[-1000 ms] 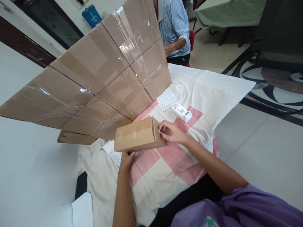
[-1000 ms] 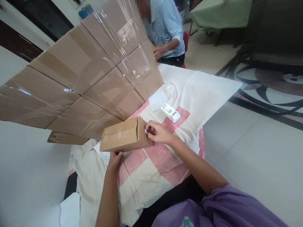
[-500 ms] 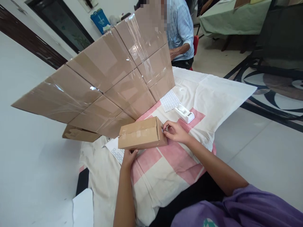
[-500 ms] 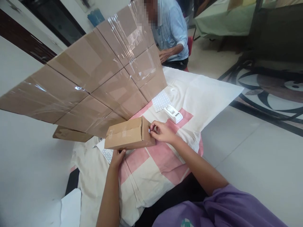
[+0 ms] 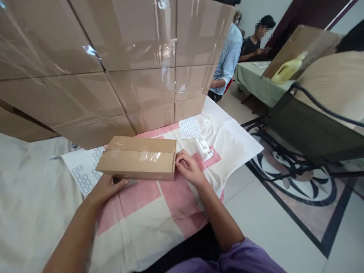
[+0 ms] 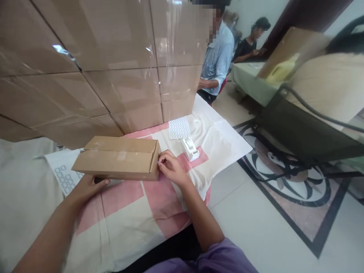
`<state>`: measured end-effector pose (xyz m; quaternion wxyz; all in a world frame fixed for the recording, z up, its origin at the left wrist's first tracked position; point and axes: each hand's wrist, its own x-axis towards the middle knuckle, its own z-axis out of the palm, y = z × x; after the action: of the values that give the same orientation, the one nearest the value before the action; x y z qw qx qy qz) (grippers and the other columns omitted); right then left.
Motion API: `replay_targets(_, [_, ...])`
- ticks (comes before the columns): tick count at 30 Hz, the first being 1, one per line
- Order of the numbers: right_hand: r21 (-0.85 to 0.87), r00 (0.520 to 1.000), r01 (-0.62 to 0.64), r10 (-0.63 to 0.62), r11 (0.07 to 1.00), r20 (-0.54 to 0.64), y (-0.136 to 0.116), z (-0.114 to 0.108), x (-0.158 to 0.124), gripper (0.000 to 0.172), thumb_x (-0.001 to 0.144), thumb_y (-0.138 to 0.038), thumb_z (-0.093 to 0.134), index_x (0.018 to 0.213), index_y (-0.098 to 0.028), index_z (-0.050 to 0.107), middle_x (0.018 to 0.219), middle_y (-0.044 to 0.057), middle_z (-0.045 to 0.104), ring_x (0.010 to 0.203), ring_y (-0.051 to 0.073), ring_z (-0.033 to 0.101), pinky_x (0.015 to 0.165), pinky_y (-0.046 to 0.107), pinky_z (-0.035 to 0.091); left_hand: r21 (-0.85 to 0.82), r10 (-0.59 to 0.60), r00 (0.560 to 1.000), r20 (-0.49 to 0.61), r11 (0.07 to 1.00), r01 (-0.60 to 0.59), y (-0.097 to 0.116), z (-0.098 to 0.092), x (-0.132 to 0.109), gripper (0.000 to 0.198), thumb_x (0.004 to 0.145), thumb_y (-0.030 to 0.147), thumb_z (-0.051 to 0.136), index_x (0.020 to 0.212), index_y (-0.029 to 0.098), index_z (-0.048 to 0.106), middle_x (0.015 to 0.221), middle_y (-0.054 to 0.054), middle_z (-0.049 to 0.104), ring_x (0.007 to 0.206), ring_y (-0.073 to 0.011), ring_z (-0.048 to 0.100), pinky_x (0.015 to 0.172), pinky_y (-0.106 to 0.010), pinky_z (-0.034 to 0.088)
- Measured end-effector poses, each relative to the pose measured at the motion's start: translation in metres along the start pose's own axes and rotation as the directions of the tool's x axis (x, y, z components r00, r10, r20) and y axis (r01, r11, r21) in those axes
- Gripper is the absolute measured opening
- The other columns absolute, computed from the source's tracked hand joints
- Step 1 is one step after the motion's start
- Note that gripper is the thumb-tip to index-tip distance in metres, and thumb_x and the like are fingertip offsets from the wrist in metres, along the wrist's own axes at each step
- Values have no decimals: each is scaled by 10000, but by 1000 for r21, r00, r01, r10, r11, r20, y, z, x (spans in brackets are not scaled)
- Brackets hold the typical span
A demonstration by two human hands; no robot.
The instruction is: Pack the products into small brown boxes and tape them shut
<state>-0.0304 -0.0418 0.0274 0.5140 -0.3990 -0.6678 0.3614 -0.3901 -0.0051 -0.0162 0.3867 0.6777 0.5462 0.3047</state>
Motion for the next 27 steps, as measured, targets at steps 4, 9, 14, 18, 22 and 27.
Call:
replay_targets(4, [10,1000,-7,8,1000,-4,2,0,-2,141,1016,-353,570,925,-246,571,978,44,543,937,204,562,864,359,464,16,61,998,-31,998,-61,1,3,1,592,694,678,767,1026,206,637,1050,-125,752,983,-364,728,765,-432,621])
replay_targets(9, [48,997,1,2,999,-75,5,0,-5,255,1057,-470,465,1106,-273,620,1169,81,544,1137,238,567,969,405,484,24,86,996,8,996,-86,-5,4,2,548,766,659,712,1059,198,661,968,-102,765,874,-315,732,702,-377,603])
replay_targets(14, [-94,992,67,-56,993,113,2,-4,0,1202,758,-846,655,1653,-325,45,1684,147,203,1561,383,240,1261,583,256,60,109,994,-15,992,-108,-18,5,5,529,764,708,682,914,202,706,864,-98,764,795,-299,712,656,-349,580])
replay_targets(18, [-164,964,82,-37,983,264,-21,-9,12,1410,706,-653,851,1637,-348,-164,1653,168,245,1510,394,351,1208,586,379,46,63,996,-63,997,-60,-23,4,7,600,718,783,673,885,208,717,858,-118,761,807,-326,712,682,-390,596])
replay_targets(22, [-322,957,101,-3,941,290,-52,-19,14,1315,652,-449,910,1636,-437,39,1591,122,302,1486,427,356,1014,542,570,51,82,996,-47,996,-80,-18,3,4,668,694,808,683,966,201,737,973,-148,764,965,-379,713,845,-480,608])
replay_targets(27, [-504,994,86,-108,860,-16,-72,-76,-11,876,813,-759,584,1561,-429,269,1482,155,425,1403,474,446,1050,666,502,-53,155,987,-30,986,-157,-5,-2,-6,888,818,674,698,1567,296,407,1458,-157,605,1310,-373,605,1125,-534,477])
